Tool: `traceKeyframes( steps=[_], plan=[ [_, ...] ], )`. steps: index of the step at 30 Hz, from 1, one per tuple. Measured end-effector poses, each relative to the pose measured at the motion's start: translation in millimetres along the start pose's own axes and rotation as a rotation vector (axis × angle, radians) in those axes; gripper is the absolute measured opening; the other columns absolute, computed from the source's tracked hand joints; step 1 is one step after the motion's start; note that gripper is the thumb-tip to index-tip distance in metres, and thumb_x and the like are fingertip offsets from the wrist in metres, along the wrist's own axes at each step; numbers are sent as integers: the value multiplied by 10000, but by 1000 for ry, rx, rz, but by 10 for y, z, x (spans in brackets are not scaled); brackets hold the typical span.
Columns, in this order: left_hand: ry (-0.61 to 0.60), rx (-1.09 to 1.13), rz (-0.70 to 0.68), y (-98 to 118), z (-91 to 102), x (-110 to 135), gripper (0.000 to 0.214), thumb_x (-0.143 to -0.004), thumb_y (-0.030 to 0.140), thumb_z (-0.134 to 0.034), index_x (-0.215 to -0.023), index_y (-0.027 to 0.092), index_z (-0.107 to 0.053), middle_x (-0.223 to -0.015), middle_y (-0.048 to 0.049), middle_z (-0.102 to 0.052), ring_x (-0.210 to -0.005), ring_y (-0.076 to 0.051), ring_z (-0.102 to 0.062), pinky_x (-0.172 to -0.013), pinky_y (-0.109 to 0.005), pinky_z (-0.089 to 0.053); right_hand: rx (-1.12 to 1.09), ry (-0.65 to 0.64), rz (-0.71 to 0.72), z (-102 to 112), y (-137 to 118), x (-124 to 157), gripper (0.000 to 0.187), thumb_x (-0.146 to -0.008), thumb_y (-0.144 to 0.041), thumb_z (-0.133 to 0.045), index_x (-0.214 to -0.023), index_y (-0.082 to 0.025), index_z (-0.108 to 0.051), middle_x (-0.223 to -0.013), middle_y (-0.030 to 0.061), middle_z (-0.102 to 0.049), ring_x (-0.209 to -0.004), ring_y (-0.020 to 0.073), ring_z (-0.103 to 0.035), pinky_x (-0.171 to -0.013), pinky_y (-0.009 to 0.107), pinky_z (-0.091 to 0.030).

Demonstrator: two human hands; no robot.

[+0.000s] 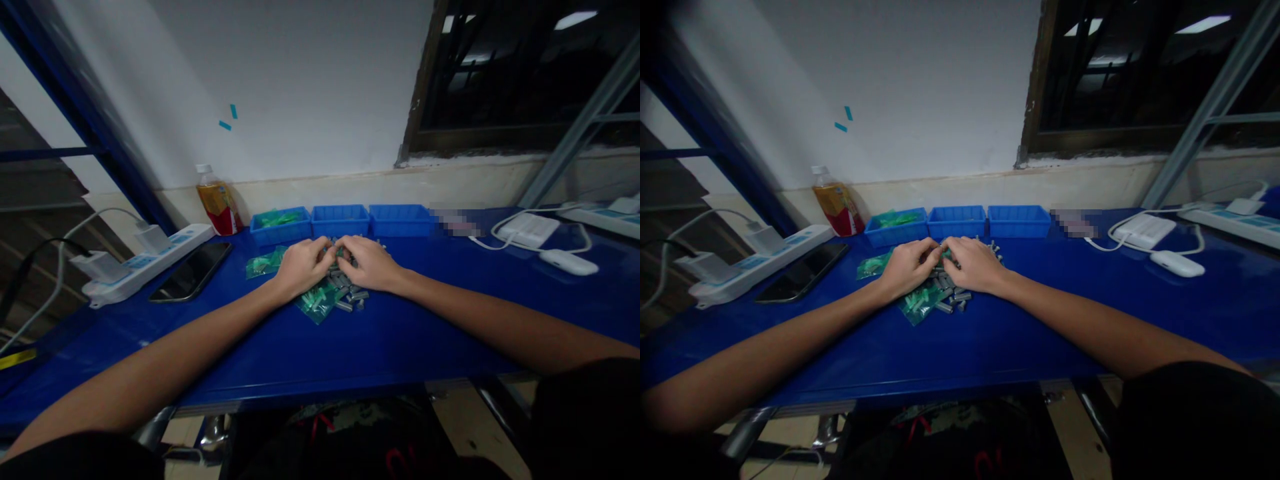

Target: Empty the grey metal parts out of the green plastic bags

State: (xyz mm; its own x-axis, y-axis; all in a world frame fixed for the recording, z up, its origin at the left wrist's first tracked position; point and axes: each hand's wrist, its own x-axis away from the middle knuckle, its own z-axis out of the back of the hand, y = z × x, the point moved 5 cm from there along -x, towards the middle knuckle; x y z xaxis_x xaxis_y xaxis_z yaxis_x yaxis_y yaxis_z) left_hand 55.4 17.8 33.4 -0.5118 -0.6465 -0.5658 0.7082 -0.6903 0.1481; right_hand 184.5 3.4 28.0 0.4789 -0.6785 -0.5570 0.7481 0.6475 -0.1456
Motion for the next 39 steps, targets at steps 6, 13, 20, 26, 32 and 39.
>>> traceKeyframes(
  steps=[6, 13, 20, 26, 32, 39],
  plan=[
    [-42, -108, 9, 1, -13, 8, 338, -908, 369, -372, -686, 190, -554, -620, -12, -568, -587, -149, -527, -552, -263, -294, 89, 25, 25, 23, -21, 5, 162, -852, -250, -458, -860, -164, -594, -791, 53, -595, -762, 177, -502, -711, 298, -334],
    [-61, -154, 19, 3, -23, 9, 345, -931, 363, -314, -769, 187, -563, -661, -26, -586, -620, -162, -541, -563, -263, -303, 148, 11, 74, 48, -68, 7, 303, -910, -265, -387, -718, -158, -597, -709, 53, -579, -718, 166, -478, -684, 297, -296],
    [-74, -189, -8, 15, -45, 7, 354, -940, 357, -298, -765, 186, -554, -669, -29, -581, -633, -169, -544, -563, -276, -308, 286, 56, 71, 74, -122, 21, 289, -899, -268, -409, -766, -153, -639, -717, 56, -597, -702, 166, -463, -657, 310, -253],
    [-74, -156, -15, 7, -45, 5, 345, -933, 348, -311, -730, 186, -538, -650, -24, -565, -649, -172, -533, -570, -280, -308, 292, 47, 105, 56, -134, 24, 312, -901, -263, -394, -770, -143, -651, -706, 60, -603, -692, 164, -451, -652, 315, -234],
    [-96, -73, -18, -1, -54, -10, 351, -924, 314, -308, -682, 180, -523, -655, -20, -573, -639, -159, -514, -589, -279, -316, 318, 68, 101, 63, -149, 25, 321, -896, -273, -404, -720, -158, -647, -681, 53, -612, -687, 163, -443, -640, 321, -204],
    [-104, 43, -35, -38, -76, -25, 354, -885, 287, -339, -579, 178, -479, -591, -8, -549, -608, -144, -484, -594, -270, -315, 265, -34, 96, 43, -157, 7, 299, -886, -256, -408, -717, -159, -634, -680, 46, -618, -690, 159, -444, -647, 313, -214]
  ],
)
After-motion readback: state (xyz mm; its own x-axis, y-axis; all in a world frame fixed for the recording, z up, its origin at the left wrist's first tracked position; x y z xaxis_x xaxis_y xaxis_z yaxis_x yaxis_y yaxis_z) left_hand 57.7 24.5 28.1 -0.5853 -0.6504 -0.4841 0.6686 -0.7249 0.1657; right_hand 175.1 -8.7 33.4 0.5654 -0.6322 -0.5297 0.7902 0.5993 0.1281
